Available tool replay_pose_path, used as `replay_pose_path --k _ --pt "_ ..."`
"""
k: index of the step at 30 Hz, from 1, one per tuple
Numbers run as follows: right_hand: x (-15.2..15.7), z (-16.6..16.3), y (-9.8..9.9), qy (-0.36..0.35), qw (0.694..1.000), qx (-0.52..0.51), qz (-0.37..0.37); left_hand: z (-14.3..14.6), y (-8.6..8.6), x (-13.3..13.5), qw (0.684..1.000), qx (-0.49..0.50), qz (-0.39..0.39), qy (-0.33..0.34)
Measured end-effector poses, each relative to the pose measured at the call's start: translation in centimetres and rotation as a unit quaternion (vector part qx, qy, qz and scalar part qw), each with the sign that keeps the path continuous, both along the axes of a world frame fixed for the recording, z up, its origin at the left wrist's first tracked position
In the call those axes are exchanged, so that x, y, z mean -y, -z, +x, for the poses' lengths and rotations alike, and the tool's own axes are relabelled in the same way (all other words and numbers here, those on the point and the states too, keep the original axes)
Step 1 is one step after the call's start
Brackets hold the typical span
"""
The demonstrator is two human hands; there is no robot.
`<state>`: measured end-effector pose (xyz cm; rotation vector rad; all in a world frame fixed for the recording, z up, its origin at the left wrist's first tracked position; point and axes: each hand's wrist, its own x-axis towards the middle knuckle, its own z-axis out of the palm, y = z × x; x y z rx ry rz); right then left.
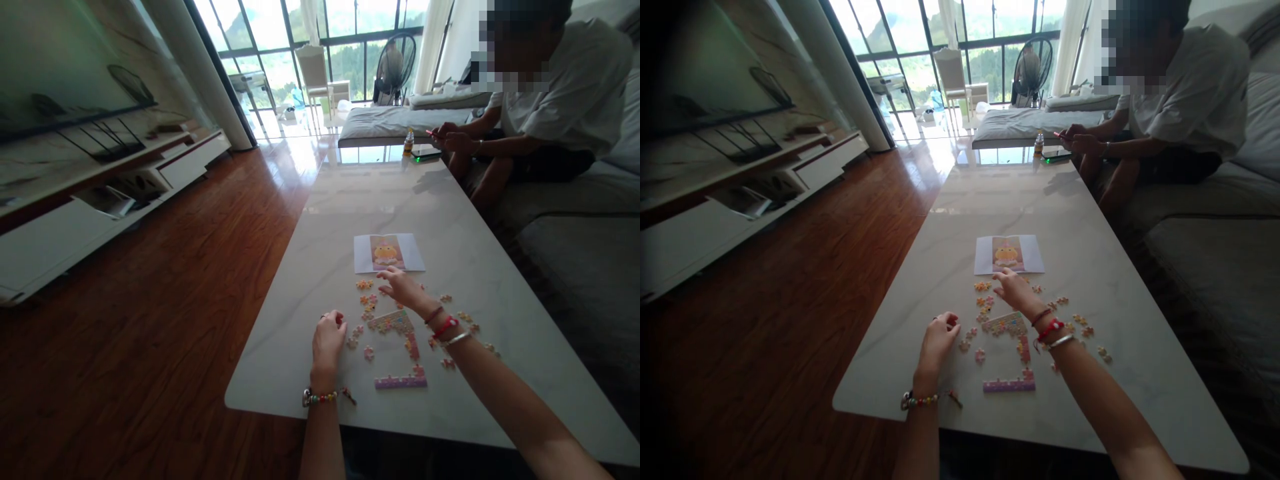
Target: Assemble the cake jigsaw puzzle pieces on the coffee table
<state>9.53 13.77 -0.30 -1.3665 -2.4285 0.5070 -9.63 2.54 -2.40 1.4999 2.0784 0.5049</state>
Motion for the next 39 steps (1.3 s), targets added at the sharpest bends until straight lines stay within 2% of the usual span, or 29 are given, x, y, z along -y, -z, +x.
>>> replay_pose_path --k 3,6,13,17,22,28,30,32,34,37,39 --pt "-1.7 -4.0 0.3 -0.036 0.997 0.066 0.006 -0.1 -0.1 0.0 1.0 0.003 -0.004 0.013" --pt "-2.3 -5.8 0.6 -0.06 0.99 0.13 -0.003 -0.2 -0.2 0.0 1.0 0.001 -0.012 0.012" --pt "-1.6 -4.8 0.9 -0.08 0.983 0.162 0.006 -0.2 -0.2 0.2 1.0 0.006 0.006 0.013" --pt "-1.0 -5.0 0.8 -0.101 0.976 0.19 0.036 -0.1 -0.3 0.5 1.0 0.02 0.006 0.013" --pt "-0.4 -5.9 0.6 -0.139 0.967 0.201 0.067 -0.3 -0.3 0.8 0.994 0.081 -0.03 0.061" --pt "0.4 -7.4 1.1 -0.168 0.967 0.178 0.077 -0.6 -0.2 1.1 0.992 0.088 -0.049 0.081" --pt "0.8 -7.5 1.0 -0.155 0.974 0.15 0.072 -0.7 -0.2 1.1 0.993 0.082 -0.048 0.076" --pt "1.5 -6.6 0.6 -0.119 0.986 0.087 0.082 -0.8 -0.2 1.0 0.994 0.077 -0.039 0.07" --pt "2.5 -4.1 0.3 -0.067 0.993 -0.004 0.1 -0.9 -0.3 0.9 0.995 0.071 -0.029 0.066" --pt "4.8 2.1 0.5 0.019 0.988 -0.11 0.107 -0.8 -0.5 0.6 0.998 0.051 -0.013 0.047" --pt "6.6 6.8 1.1 0.139 0.977 -0.111 0.121 -0.5 -0.7 0.5 0.999 0.041 0.0 0.034"
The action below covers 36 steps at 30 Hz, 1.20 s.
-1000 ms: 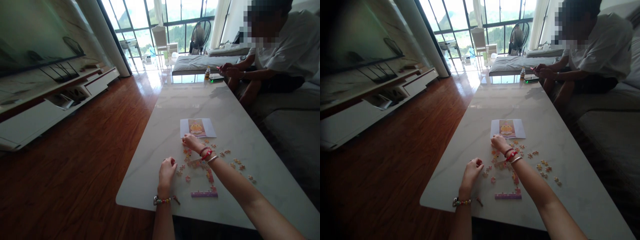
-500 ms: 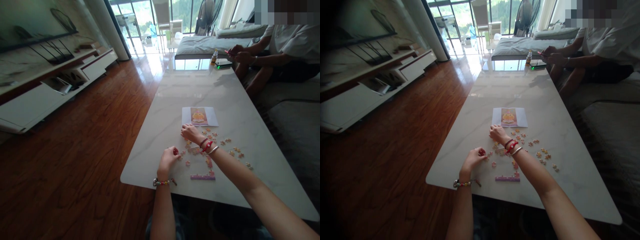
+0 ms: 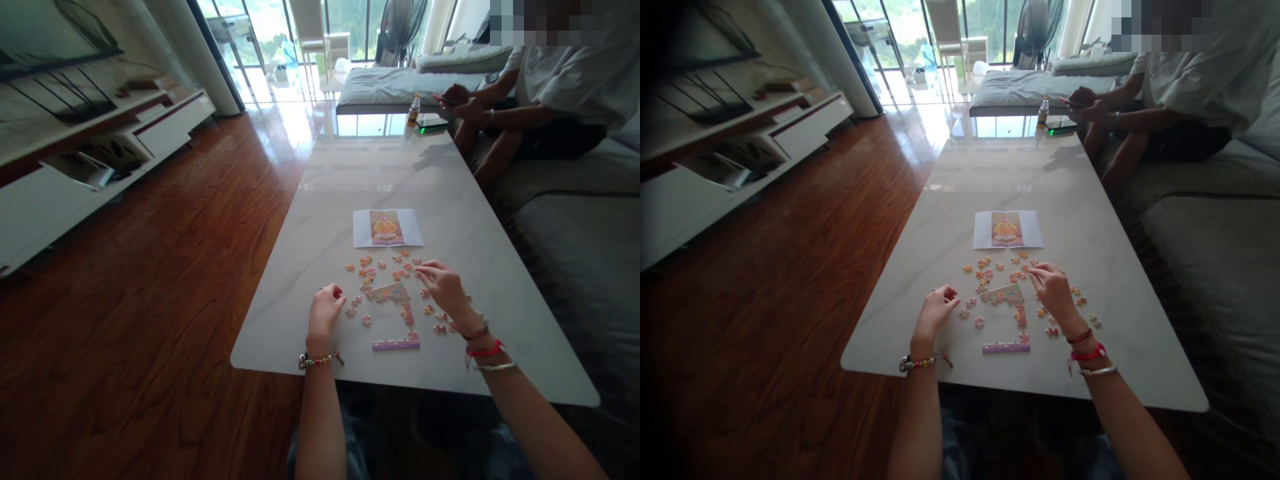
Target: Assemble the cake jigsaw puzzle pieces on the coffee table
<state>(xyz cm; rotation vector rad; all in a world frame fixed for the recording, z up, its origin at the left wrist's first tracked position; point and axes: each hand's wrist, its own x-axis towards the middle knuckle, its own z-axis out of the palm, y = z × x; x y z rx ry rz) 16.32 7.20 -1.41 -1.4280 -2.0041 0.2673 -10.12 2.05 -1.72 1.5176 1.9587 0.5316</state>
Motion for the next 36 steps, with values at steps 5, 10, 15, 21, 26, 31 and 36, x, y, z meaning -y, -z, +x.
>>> replay_pose_path --k 5,10,15,21,26,31,36 --pt "3.4 7.0 1.3 0.122 0.991 0.009 -0.049 0.8 0.3 0.1 0.997 0.005 -0.062 0.034" --pt "4.1 7.9 1.4 0.179 0.982 -0.058 -0.028 0.9 0.7 -0.1 0.992 -0.048 -0.095 0.063" --pt "3.5 7.3 0.7 0.13 0.985 -0.111 -0.025 0.9 0.6 -0.6 0.987 -0.083 -0.116 0.073" --pt "3.4 3.2 -0.6 0.007 0.99 -0.123 -0.075 1.9 -0.7 -0.1 0.989 -0.112 -0.087 0.038" --pt "4.2 -1.6 -1.7 -0.117 0.972 -0.151 -0.14 2.2 -1.7 0.5 0.994 -0.091 -0.057 0.03" --pt "1.5 -5.1 -2.6 -0.147 0.931 -0.252 -0.22 3.5 -4.8 -1.8 0.984 0.149 0.052 0.078" --pt "-3.4 -6.0 -5.7 -0.139 0.904 -0.327 -0.239 5.4 -8.9 -6.3 0.965 0.204 0.149 0.067"
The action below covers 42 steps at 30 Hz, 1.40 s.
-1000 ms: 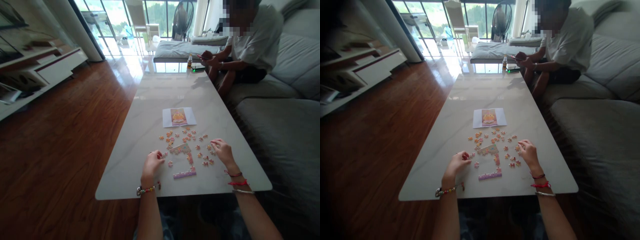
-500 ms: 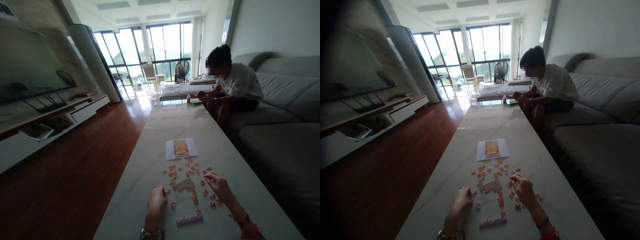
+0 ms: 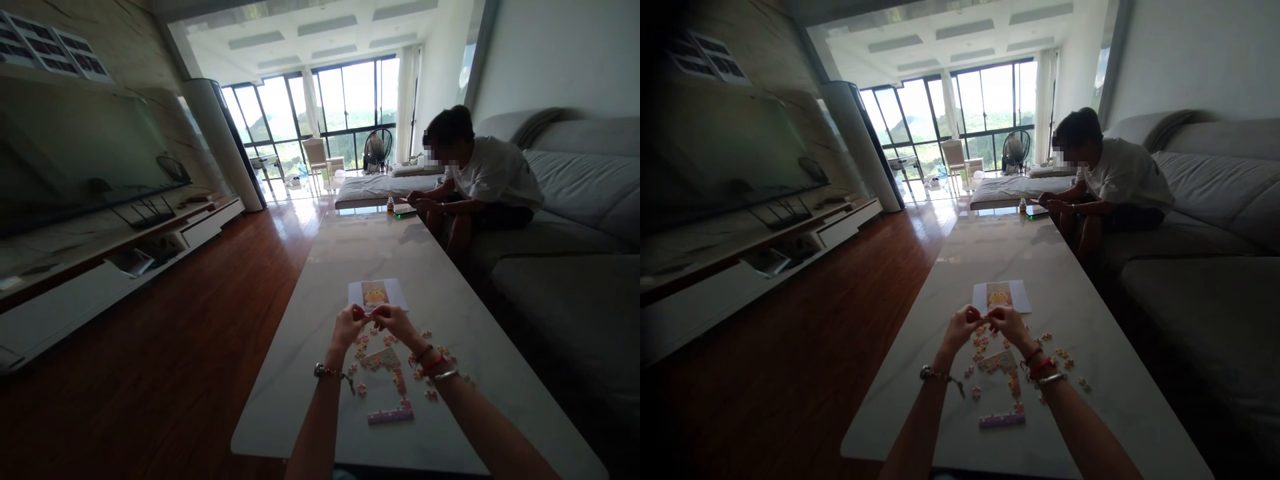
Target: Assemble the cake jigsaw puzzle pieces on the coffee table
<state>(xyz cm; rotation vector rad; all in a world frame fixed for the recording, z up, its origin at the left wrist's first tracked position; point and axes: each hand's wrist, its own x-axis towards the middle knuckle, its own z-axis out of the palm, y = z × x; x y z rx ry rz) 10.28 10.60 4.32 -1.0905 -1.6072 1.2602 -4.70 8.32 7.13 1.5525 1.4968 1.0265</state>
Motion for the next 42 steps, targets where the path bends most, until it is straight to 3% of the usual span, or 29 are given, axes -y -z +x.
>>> replay_pose_path --k 5,9,19,35,42 --pt "-1.8 0.4 -3.2 0.002 0.998 -0.061 -0.022 0.1 -1.4 -2.4 0.997 0.069 0.016 -0.006" --pt "-1.2 0.7 -4.0 0.006 0.996 -0.078 -0.037 0.3 -1.7 -2.4 0.988 0.154 -0.013 0.018" --pt "0.0 1.4 -3.1 0.035 0.987 -0.127 -0.087 1.3 -1.0 -1.6 0.967 0.252 -0.046 -0.005" --pt "-0.6 1.5 -1.6 0.028 0.998 -0.043 -0.039 1.3 0.4 -1.6 0.977 0.206 -0.03 -0.047" --pt "1.3 2.0 -1.1 -0.012 0.998 0.0 -0.061 0.8 1.0 0.8 0.984 0.159 -0.071 -0.019"
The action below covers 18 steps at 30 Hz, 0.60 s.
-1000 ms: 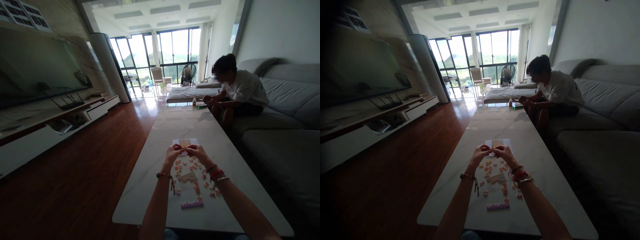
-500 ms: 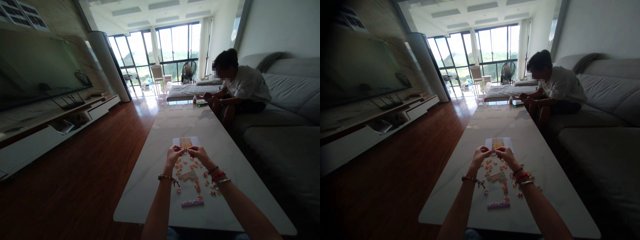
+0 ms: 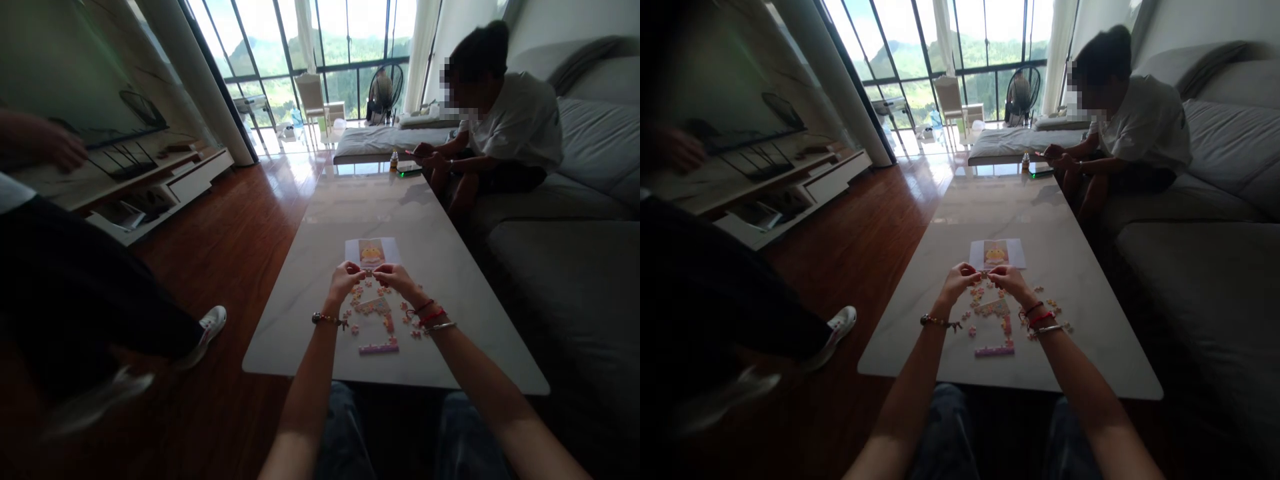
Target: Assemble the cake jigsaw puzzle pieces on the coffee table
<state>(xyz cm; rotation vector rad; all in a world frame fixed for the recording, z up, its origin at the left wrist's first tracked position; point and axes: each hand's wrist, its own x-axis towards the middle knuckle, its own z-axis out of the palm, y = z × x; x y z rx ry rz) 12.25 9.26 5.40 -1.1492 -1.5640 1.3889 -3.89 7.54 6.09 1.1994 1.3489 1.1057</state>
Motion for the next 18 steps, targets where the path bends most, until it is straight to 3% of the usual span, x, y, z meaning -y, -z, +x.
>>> replay_pose_path --k 5,11,15,18 --pt "3.4 0.0 3.5 -0.05 0.994 0.076 -0.054 -0.3 3.4 4.5 0.996 -0.085 -0.038 0.01" --pt "6.6 -1.1 6.9 -0.052 0.99 0.089 -0.101 -0.4 7.3 8.5 0.985 -0.162 -0.05 0.005" --pt "7.1 -0.1 7.6 -0.019 0.992 0.068 -0.105 -0.5 7.7 8.8 0.952 -0.305 -0.02 -0.005" --pt "6.6 2.6 8.2 0.088 0.992 0.041 -0.083 -0.1 7.4 7.6 0.908 -0.418 0.007 0.002"
